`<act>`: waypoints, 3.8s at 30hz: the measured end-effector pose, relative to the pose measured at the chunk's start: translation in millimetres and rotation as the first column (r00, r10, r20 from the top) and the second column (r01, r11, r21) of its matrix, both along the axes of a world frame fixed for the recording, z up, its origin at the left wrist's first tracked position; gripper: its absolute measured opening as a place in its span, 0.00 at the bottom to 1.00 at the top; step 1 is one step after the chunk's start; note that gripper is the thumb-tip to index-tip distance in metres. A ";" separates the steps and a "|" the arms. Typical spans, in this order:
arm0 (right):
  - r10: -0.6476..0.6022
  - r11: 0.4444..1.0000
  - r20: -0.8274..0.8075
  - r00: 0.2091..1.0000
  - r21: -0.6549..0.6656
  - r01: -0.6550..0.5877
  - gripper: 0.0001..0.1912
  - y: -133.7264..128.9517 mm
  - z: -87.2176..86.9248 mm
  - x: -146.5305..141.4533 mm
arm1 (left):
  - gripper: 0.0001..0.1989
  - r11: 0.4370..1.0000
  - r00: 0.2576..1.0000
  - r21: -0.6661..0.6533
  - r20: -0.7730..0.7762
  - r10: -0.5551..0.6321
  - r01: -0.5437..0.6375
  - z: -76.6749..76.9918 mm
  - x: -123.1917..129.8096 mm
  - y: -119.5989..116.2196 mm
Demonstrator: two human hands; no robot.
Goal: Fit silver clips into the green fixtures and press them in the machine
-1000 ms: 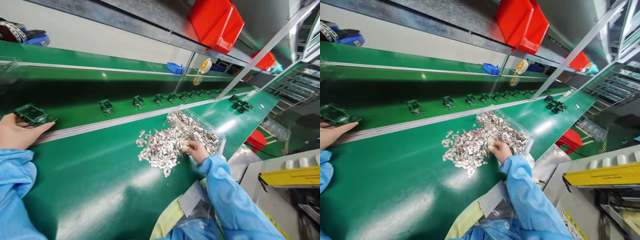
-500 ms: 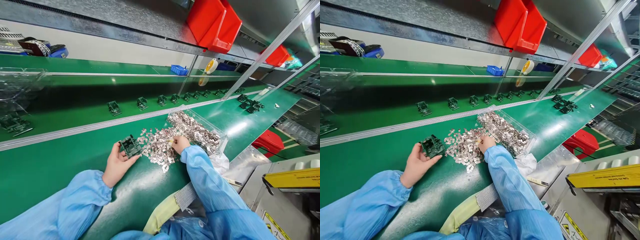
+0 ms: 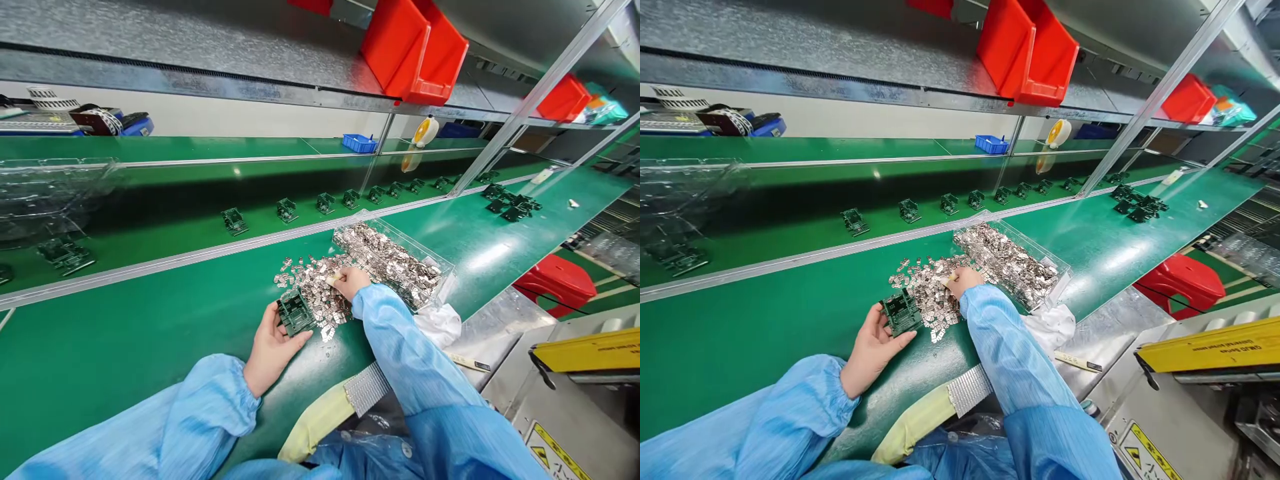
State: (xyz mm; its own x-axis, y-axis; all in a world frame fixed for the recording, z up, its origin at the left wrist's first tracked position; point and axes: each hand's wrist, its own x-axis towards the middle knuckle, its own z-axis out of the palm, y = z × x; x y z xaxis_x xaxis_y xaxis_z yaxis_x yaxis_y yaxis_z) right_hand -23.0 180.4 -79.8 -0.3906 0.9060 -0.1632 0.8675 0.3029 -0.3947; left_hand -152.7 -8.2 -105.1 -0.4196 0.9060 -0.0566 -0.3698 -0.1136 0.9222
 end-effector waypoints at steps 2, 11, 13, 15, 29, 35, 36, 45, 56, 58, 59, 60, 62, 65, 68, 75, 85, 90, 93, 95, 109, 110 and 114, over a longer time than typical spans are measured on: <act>-0.002 1.000 -0.024 1.000 0.001 0.002 0.13 1.3 -2.3 -2.1 | 0.30 1.000 1.000 -0.009 -0.006 -0.003 0.003 0.1 1.8 1.3; -0.055 0.998 -0.290 0.956 -0.016 0.053 0.09 -11.6 2.9 16.3 | 0.31 0.999 0.999 -0.016 0.025 -0.046 0.047 -0.8 -0.2 2.7; -0.071 0.997 -0.380 0.922 -0.062 0.051 0.07 -20.4 6.3 27.1 | 0.32 0.997 0.997 -0.009 0.038 -0.070 0.070 -0.5 -1.3 2.7; -0.087 0.991 -0.460 0.883 -0.129 0.031 0.06 -31.2 8.3 36.4 | 0.32 0.997 0.996 -0.002 0.047 -0.077 0.077 0.1 -1.9 3.4; 0.018 0.968 -0.610 0.792 -0.187 -0.166 0.12 -128.9 24.7 40.8 | 0.34 0.995 0.988 0.007 0.119 -0.103 0.103 10.4 31.9 5.8; -0.124 0.973 -0.684 0.719 -0.225 -0.046 0.13 -141.6 18.8 50.9 | 0.31 0.997 0.993 0.012 0.096 -0.075 0.074 10.4 38.6 2.2; -0.168 0.967 -0.722 0.671 -0.253 -0.031 0.13 -145.4 16.1 52.8 | 0.31 0.998 0.994 0.017 0.089 -0.059 0.058 11.3 39.1 1.5; -0.394 0.919 -0.837 0.381 -0.373 0.129 0.16 -190.0 -9.1 45.3 | 0.28 0.999 0.998 0.014 0.058 -0.037 0.037 16.1 50.4 -7.6; -0.214 0.963 -0.827 0.520 -0.088 0.256 0.02 -189.2 6.8 75.4 | 0.29 0.931 0.930 0.091 0.071 -0.359 0.353 7.1 47.9 -21.6; -0.174 0.973 -0.813 0.556 -0.055 0.224 0.04 -191.3 8.2 75.4 | 0.27 0.912 0.913 0.095 0.052 -0.405 0.399 5.1 46.4 -24.0; -0.160 0.976 -0.807 0.569 -0.044 0.213 0.06 -192.1 8.2 74.5 | 0.27 0.906 0.908 0.094 0.040 -0.418 0.413 4.2 45.8 -24.9; -0.152 0.978 -0.800 0.581 -0.036 0.206 0.07 -192.9 7.9 73.3 | 0.26 0.901 0.903 0.091 0.028 -0.428 0.424 3.6 45.3 -25.5; -0.145 0.979 -0.783 0.605 -0.026 0.202 0.08 -193.9 6.5 70.8 | 0.25 0.893 0.897 0.096 0.007 -0.443 0.440 2.9 44.7 -26.2; -0.155 0.977 -0.773 0.615 -0.027 0.213 0.06 -194.5 4.3 68.6 | 0.23 0.883 0.889 0.113 -0.016 -0.457 0.456 3.5 44.5 -27.1; -0.162 0.972 -0.777 0.608 -0.019 0.234 0.04 -194.7 3.1 67.8 | 0.21 0.864 0.875 0.137 -0.061 -0.481 0.484 4.5 44.3 -28.1; -0.138 0.962 -0.769 0.624 0.045 0.268 0.04 -196.1 3.7 63.3 | 0.16 0.857 0.847 0.120 -0.273 -0.457 0.501 -1.6 41.7 -29.6; -0.451 0.892 -0.846 0.286 -0.438 0.113 0.09 -203.0 -2.3 59.9 | 0.17 0.899 0.864 -0.011 -0.274 -0.423 0.437 -4.4 44.7 -34.1; -0.484 0.875 -0.850 0.207 -0.468 0.125 0.09 -201.4 -1.2 54.8 | 0.13 0.895 0.863 -0.018 -0.256 -0.435 0.446 1.5 47.1 -34.7; -0.481 0.876 -0.861 0.164 -0.464 0.134 0.09 -203.5 1.9 52.1 | 0.12 0.892 0.874 -0.015 -0.194 -0.446 0.452 8.7 49.4 -37.7; -0.478 0.877 -0.867 0.140 -0.464 0.122 0.09 -206.7 3.8 52.1 | 0.12 0.889 0.874 -0.018 -0.176 -0.453 0.457 13.4 51.2 -41.4; -0.497 0.813 -0.861 0.105 -0.420 0.403 0.13 -246.9 -33.5 114.4 | 0.15 0.819 0.790 -0.038 -0.245 -0.562 0.572 10.6 79.6 -44.9; -0.519 0.788 -0.845 0.126 -0.416 0.454 0.15 -247.1 -40.9 122.8 | 0.16 0.846 0.816 -0.013 -0.259 -0.517 0.532 8.9 80.4 -37.0; -0.572 0.761 -0.795 0.201 -0.423 0.491 0.20 -238.1 -64.9 140.7 | 0.17 0.911 0.864 0.090 -0.366 -0.345 0.402 1.2 94.1 -2.8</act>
